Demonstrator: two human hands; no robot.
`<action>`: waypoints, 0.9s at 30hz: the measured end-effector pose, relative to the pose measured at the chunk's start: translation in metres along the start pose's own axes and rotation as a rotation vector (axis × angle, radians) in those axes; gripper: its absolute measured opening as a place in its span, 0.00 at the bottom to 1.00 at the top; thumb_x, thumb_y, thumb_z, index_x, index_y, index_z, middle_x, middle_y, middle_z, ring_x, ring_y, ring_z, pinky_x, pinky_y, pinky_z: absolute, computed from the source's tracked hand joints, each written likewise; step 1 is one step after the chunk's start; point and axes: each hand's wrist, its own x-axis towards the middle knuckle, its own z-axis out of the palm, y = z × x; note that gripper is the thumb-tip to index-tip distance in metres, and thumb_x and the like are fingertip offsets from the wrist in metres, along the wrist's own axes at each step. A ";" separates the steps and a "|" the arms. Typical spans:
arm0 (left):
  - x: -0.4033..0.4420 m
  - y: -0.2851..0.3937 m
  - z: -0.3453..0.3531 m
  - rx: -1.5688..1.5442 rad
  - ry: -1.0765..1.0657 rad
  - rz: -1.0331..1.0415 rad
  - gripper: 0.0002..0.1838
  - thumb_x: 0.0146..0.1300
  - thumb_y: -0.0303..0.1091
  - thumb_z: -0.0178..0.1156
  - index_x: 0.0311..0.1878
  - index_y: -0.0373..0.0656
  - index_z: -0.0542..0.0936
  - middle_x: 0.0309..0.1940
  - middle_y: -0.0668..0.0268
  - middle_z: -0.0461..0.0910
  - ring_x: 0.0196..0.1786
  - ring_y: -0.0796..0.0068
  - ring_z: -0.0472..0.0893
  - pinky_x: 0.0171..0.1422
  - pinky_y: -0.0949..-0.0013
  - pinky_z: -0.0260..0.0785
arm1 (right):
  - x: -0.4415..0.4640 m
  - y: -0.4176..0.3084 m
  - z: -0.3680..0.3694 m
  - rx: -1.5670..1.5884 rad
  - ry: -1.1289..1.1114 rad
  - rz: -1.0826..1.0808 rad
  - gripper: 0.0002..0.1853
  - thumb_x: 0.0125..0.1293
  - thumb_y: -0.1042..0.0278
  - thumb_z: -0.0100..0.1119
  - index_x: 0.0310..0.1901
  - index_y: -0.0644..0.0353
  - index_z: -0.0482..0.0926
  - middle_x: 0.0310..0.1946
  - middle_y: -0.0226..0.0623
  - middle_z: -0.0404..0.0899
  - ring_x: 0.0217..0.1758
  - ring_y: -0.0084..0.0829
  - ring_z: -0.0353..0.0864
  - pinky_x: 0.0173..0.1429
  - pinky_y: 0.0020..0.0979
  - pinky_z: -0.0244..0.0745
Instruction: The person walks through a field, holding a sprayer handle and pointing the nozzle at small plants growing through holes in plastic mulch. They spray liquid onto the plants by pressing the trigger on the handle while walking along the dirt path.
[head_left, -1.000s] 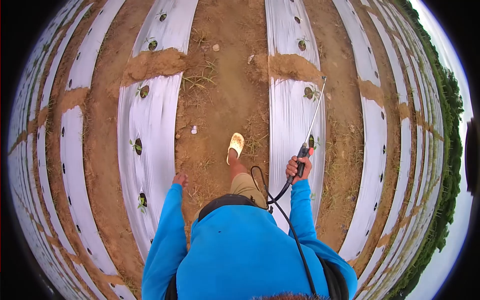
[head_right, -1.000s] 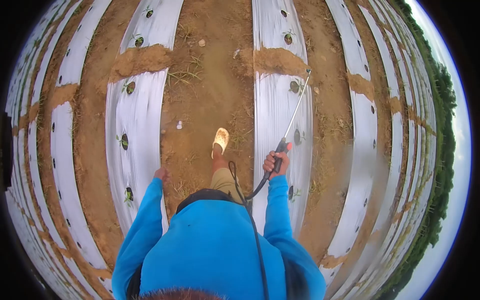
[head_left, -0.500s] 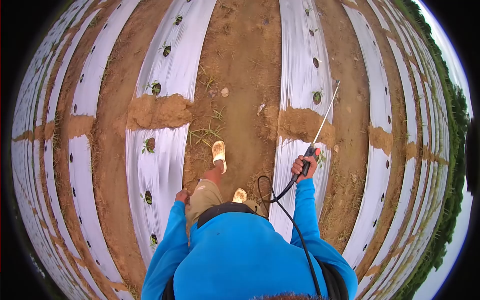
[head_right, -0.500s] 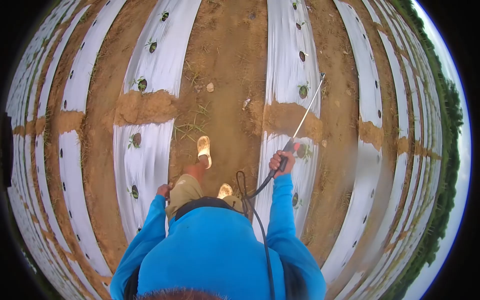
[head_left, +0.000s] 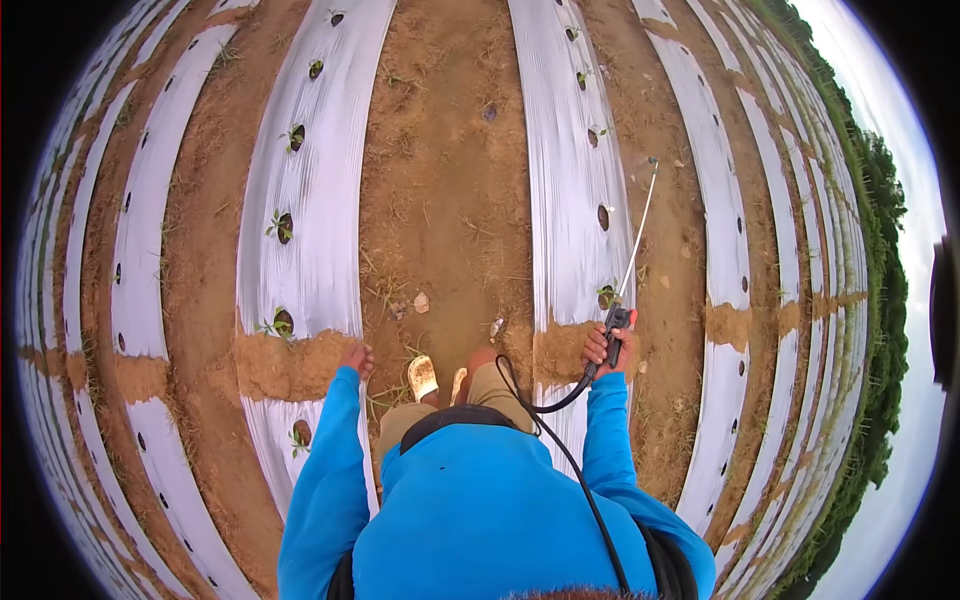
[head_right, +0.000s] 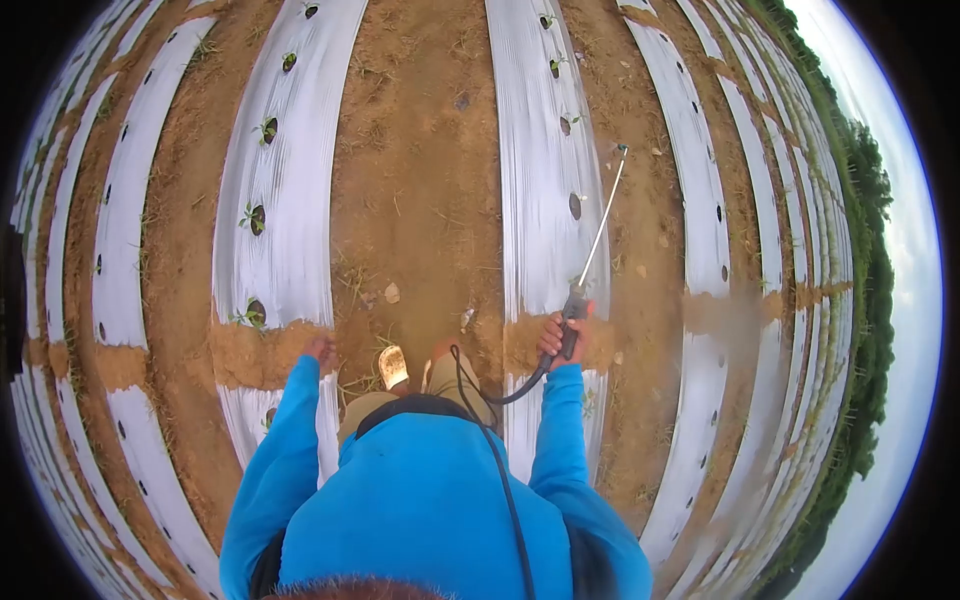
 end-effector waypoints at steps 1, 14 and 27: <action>0.016 0.036 0.007 -0.004 0.010 0.058 0.09 0.62 0.39 0.49 0.36 0.46 0.74 0.23 0.67 0.74 0.17 0.80 0.69 0.18 0.74 0.57 | 0.025 -0.010 0.010 -0.012 -0.005 -0.001 0.11 0.53 0.63 0.51 0.32 0.62 0.67 0.17 0.29 0.62 0.14 0.23 0.62 0.17 0.27 0.63; 0.171 0.289 0.100 0.190 0.151 -0.279 0.12 0.62 0.42 0.49 0.37 0.44 0.74 0.23 0.66 0.74 0.18 0.76 0.71 0.19 0.70 0.60 | 0.383 -0.168 0.099 0.021 0.040 0.044 0.10 0.50 0.62 0.52 0.29 0.61 0.69 0.15 0.28 0.61 0.12 0.22 0.59 0.14 0.25 0.58; 0.335 0.624 0.159 0.089 0.149 -0.094 0.11 0.56 0.42 0.50 0.36 0.47 0.74 0.23 0.67 0.75 0.20 0.73 0.72 0.23 0.67 0.63 | 0.703 -0.300 0.247 -0.135 0.140 0.024 0.09 0.52 0.63 0.50 0.29 0.60 0.70 0.15 0.29 0.63 0.12 0.23 0.62 0.14 0.27 0.63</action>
